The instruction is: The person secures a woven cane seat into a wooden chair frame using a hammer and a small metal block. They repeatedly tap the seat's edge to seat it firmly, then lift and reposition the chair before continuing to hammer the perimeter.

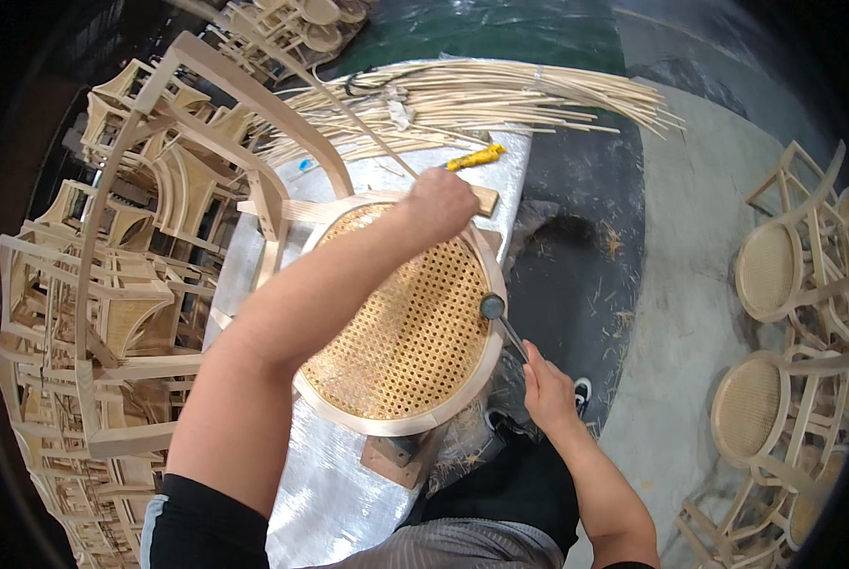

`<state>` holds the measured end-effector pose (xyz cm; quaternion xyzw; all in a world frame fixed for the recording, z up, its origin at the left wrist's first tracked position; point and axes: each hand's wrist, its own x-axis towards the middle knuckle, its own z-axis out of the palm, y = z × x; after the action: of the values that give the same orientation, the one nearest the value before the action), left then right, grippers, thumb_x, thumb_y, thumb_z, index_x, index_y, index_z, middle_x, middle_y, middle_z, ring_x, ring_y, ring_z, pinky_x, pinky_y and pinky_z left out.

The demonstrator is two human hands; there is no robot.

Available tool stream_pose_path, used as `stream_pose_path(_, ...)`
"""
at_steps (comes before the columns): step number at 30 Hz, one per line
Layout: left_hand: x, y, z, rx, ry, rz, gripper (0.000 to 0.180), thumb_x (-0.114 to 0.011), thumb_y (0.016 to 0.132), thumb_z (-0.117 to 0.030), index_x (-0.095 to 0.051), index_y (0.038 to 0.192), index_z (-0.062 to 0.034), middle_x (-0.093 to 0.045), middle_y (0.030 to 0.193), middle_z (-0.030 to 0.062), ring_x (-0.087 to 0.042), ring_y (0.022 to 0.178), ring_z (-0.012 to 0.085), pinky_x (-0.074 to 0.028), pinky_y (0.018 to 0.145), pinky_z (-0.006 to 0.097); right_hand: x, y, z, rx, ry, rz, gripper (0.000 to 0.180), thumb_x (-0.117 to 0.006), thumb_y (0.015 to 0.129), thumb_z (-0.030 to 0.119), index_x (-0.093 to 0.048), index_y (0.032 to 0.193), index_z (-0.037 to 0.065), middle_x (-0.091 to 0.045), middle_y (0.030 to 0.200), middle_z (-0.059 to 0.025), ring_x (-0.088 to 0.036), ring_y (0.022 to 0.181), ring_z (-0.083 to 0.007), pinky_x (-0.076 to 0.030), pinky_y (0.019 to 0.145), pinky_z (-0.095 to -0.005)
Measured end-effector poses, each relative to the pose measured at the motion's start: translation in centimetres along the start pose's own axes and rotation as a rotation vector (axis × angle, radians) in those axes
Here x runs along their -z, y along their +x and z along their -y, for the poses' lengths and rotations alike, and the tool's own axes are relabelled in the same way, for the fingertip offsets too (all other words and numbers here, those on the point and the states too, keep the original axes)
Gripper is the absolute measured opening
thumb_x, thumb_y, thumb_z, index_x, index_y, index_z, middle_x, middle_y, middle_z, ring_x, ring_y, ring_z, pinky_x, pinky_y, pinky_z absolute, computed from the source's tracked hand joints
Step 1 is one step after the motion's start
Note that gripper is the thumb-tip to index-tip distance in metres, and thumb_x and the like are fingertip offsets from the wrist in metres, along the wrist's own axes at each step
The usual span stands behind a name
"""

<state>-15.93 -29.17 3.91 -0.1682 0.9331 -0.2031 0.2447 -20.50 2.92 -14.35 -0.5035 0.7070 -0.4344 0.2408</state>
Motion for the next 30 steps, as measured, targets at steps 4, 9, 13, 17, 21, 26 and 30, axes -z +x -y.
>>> stream_pose_path(4,0.6,0.4,-0.3,0.07,-0.017,0.02,0.017,-0.069,0.098,-0.019,-0.083,0.102,-0.0109,-0.082,0.108,0.0078,-0.078,0.103,0.0249,-0.061,0.082,0.039,-0.5,0.2,0.2,0.036,0.024,-0.048,0.043,-0.061,0.104,0.008,-0.062,0.146,0.007,-0.073,0.104,-0.0238,-0.073,0.094,-0.0432,-0.057,0.082,-0.0456)
stream_pose_path(9,-3.2,-1.4,1.2,0.171,-0.283,0.032,0.028,-0.073,0.098,-0.034,-0.078,0.113,-0.011,-0.077,0.11,0.0119,-0.077,0.102,0.0278,-0.06,0.082,0.042,0.2,0.0,0.2,-0.045,0.012,0.03,0.042,-0.06,0.105,0.01,-0.062,0.147,0.004,-0.074,0.122,-0.0257,-0.074,0.11,-0.0417,-0.058,0.094,-0.0419)
stream_pose_path(13,-6.1,-2.6,1.2,0.259,-0.366,-0.112,0.032,-0.074,0.097,-0.04,-0.076,0.115,-0.0139,-0.073,0.113,0.0122,-0.075,0.103,0.0295,-0.058,0.088,0.044,0.4,0.3,0.5,-0.026,0.018,0.028,0.042,-0.061,0.104,0.008,-0.062,0.146,0.004,-0.074,0.117,-0.0258,-0.075,0.105,-0.0416,-0.058,0.09,-0.0427)
stream_pose_path(17,-6.2,-1.9,1.1,0.263,-0.372,-0.09,0.035,-0.076,0.095,-0.045,-0.076,0.114,-0.0151,-0.072,0.112,0.0128,-0.074,0.105,0.0306,-0.057,0.093,0.046,1.2,1.7,1.3,0.001,-0.036,0.001,0.043,-0.061,0.104,0.005,-0.062,0.147,0.004,-0.073,0.104,-0.0247,-0.074,0.092,-0.0397,-0.057,0.083,-0.0423)
stream_pose_path(21,-6.4,-1.4,1.5,0.283,-0.459,-0.089,0.039,-0.08,0.092,-0.045,-0.074,0.113,-0.0127,-0.071,0.111,0.0142,-0.073,0.106,0.0317,-0.057,0.093,0.045,1.3,4.6,1.0,0.139,-0.08,-0.073,0.044,-0.062,0.104,0.005,-0.062,0.148,0.005,-0.071,0.095,-0.0222,-0.071,0.082,-0.0361,-0.055,0.076,-0.0397)
stream_pose_path(26,-7.3,-2.3,1.6,0.388,-0.56,-0.137,0.048,-0.084,0.088,-0.045,-0.073,0.114,-0.0065,-0.07,0.114,0.0158,-0.073,0.106,0.0334,-0.059,0.092,0.045,1.1,5.7,2.0,0.168,-0.035,-0.119,0.045,-0.062,0.104,0.006,-0.061,0.149,0.006,-0.07,0.093,-0.0207,-0.07,0.078,-0.0333,-0.055,0.074,-0.039)
stream_pose_path(30,-7.3,-1.9,1.6,0.355,-0.571,-0.164,0.048,-0.085,0.086,-0.044,-0.073,0.112,-0.0055,-0.069,0.115,0.0172,-0.073,0.106,0.0345,-0.059,0.092,0.046,1.1,7.7,1.7,0.148,-0.156,-0.035,0.045,-0.062,0.104,0.006,-0.062,0.149,0.008,-0.07,0.091,-0.0202,-0.069,0.078,-0.0352,-0.055,0.074,-0.0399)
